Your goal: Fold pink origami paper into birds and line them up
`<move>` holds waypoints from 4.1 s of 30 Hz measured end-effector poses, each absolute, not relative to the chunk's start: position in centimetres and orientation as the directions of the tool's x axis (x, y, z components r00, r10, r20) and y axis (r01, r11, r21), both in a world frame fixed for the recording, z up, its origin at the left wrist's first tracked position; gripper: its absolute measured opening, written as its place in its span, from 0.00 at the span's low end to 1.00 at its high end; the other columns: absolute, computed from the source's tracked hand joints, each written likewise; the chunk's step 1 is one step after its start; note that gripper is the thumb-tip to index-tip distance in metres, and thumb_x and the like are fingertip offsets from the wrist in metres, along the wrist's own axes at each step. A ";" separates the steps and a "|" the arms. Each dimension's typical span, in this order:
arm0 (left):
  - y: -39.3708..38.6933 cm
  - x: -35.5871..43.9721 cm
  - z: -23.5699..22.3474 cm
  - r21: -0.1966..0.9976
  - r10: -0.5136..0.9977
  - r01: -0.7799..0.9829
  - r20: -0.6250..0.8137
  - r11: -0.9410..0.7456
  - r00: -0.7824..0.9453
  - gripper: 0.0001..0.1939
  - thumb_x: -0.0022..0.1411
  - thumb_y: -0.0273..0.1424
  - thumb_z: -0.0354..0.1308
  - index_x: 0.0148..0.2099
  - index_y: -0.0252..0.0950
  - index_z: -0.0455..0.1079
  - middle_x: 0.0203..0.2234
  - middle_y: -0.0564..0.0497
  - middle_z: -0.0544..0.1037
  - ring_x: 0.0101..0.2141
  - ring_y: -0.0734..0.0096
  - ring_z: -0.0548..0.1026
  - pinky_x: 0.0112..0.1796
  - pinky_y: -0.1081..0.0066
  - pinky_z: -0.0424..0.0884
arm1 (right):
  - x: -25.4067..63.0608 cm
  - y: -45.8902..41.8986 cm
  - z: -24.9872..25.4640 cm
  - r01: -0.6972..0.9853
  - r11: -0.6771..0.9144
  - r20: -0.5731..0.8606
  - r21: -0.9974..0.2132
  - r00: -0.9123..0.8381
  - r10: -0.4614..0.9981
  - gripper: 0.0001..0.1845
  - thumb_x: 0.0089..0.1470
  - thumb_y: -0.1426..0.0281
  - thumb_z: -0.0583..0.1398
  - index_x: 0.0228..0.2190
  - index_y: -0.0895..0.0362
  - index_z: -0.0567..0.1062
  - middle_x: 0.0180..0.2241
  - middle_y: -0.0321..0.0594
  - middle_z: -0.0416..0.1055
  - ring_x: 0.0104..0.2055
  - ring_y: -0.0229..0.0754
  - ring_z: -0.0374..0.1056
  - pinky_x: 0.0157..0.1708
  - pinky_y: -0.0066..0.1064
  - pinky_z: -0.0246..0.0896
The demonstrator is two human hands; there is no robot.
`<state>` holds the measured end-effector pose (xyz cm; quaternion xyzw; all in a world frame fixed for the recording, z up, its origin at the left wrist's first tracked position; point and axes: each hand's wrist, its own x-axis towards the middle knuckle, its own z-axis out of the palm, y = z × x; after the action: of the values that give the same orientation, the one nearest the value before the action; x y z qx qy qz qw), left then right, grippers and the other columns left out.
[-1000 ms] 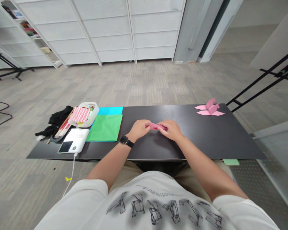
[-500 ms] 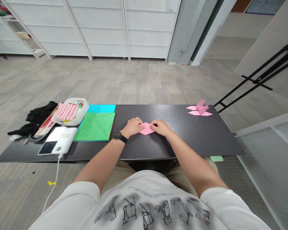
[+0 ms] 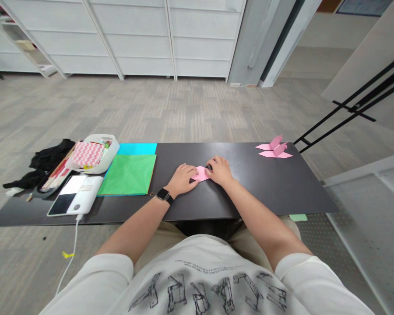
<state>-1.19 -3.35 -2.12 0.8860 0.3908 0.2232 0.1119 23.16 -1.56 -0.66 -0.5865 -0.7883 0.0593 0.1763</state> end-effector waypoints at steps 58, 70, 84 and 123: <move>-3.1 -1.0 -2.4 0.433 0.770 0.638 0.306 -0.637 0.560 0.11 0.76 0.32 0.55 0.49 0.41 0.80 0.46 0.49 0.84 0.48 0.61 0.77 0.60 0.56 0.67 | 23.5 -4.6 -3.1 0.779 0.487 0.341 -0.395 -0.368 0.865 0.05 0.67 0.66 0.64 0.37 0.51 0.80 0.40 0.42 0.79 0.46 0.51 0.71 0.55 0.46 0.53; -3.4 -1.5 -2.6 0.386 0.741 0.635 0.280 -0.669 0.610 0.17 0.75 0.27 0.53 0.52 0.48 0.82 0.51 0.49 0.82 0.53 0.60 0.75 0.68 0.49 0.60 | 23.7 -4.6 -3.5 0.763 0.485 0.322 -0.428 -0.372 0.870 0.04 0.67 0.68 0.64 0.41 0.49 0.81 0.44 0.42 0.79 0.50 0.51 0.71 0.55 0.47 0.54; -3.8 -1.0 -2.0 0.346 0.753 0.669 0.273 -0.658 0.599 0.19 0.71 0.24 0.55 0.50 0.47 0.84 0.50 0.48 0.80 0.52 0.58 0.73 0.68 0.47 0.61 | 23.2 -4.3 -3.6 0.797 0.459 0.324 -0.394 -0.346 0.880 0.05 0.67 0.63 0.65 0.40 0.50 0.82 0.41 0.43 0.78 0.47 0.52 0.70 0.51 0.47 0.56; -4.6 -1.4 -1.2 0.388 0.742 0.633 0.317 -0.670 0.591 0.17 0.71 0.25 0.55 0.54 0.43 0.81 0.47 0.49 0.85 0.51 0.62 0.78 0.70 0.48 0.58 | 24.4 -5.4 -3.1 0.785 0.526 0.440 -0.326 -0.366 0.820 0.09 0.64 0.68 0.65 0.41 0.46 0.88 0.44 0.42 0.79 0.49 0.50 0.69 0.55 0.48 0.54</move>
<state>-1.37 -4.61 -1.20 0.8840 0.3889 0.2311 0.1179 24.42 -5.44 -3.11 -0.4858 -0.8260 0.0304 0.2841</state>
